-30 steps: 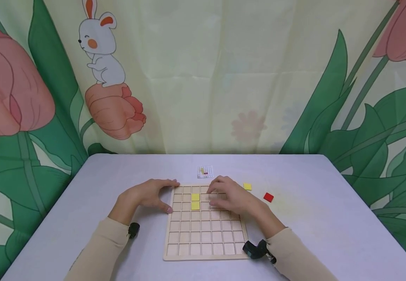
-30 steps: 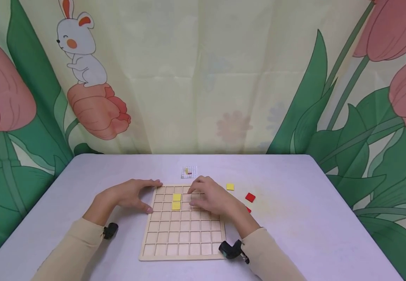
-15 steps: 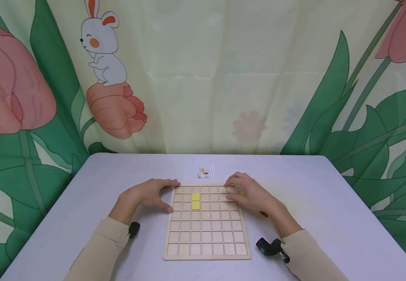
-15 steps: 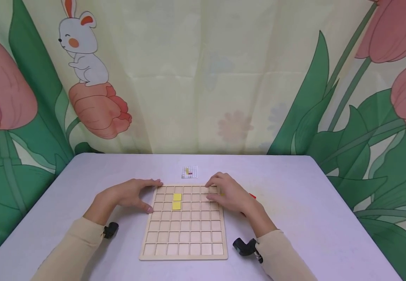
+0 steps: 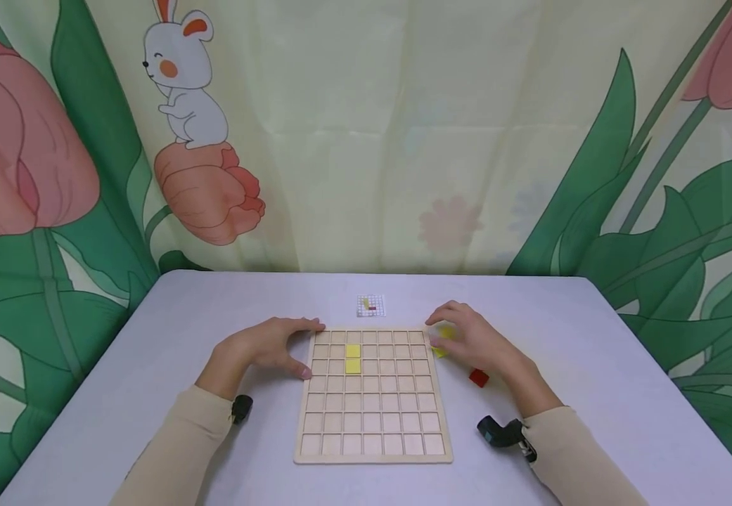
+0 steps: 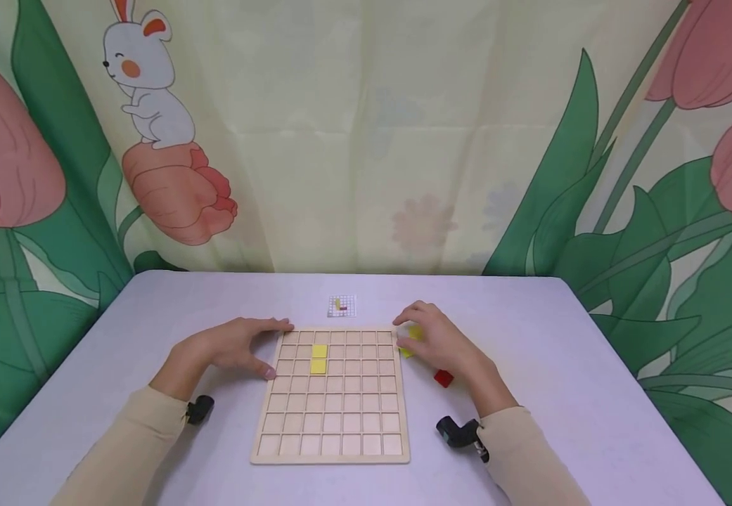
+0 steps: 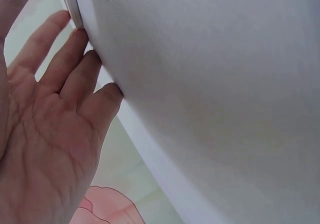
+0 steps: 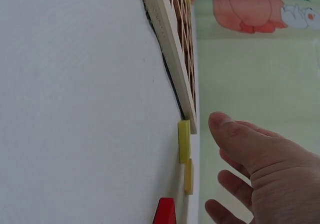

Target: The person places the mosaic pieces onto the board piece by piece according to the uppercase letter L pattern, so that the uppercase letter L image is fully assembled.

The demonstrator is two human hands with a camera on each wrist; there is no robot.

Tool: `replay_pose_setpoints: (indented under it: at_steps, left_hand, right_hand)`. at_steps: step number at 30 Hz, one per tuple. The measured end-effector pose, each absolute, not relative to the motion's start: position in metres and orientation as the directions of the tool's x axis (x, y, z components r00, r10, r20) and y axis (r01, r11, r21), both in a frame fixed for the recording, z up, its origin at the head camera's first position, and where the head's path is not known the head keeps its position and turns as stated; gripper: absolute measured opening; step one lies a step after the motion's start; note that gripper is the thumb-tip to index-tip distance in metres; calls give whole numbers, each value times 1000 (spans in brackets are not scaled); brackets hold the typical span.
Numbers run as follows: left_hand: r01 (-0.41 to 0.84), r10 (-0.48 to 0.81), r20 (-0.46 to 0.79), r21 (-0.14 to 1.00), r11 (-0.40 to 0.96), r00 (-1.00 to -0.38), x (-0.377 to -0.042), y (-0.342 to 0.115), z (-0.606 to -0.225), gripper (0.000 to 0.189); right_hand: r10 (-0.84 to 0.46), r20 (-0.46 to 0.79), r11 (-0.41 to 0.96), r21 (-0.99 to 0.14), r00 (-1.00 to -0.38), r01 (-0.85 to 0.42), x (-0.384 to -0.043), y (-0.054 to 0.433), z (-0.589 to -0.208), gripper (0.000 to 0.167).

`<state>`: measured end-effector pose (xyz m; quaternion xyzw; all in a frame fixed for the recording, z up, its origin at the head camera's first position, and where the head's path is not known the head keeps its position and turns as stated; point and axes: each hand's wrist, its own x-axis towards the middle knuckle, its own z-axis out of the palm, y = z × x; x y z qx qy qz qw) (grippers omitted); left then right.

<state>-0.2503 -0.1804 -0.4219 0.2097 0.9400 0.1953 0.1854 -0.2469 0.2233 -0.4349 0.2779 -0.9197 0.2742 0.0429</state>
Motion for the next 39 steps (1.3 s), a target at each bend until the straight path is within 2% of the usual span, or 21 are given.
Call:
replay_pose_setpoints:
  at_steps: [7, 17, 39]
  left_hand:
    - [327, 469, -271, 436, 838, -840, -251, -180, -424, 92]
    - [323, 465, -273, 433, 841, -842, -251, -179, -421, 91]
    - [319, 462, -268, 442, 838, -845, -252, -180, -425, 92]
  right_hand:
    - [-443, 202, 725, -492, -874, -481, -247, 236, -440, 27]
    - [-418, 227, 709, -523, -880, -472, -248, 252, -447, 33]
    - [-392, 187, 726, -538, -901, -428, -252, 262, -452, 39]
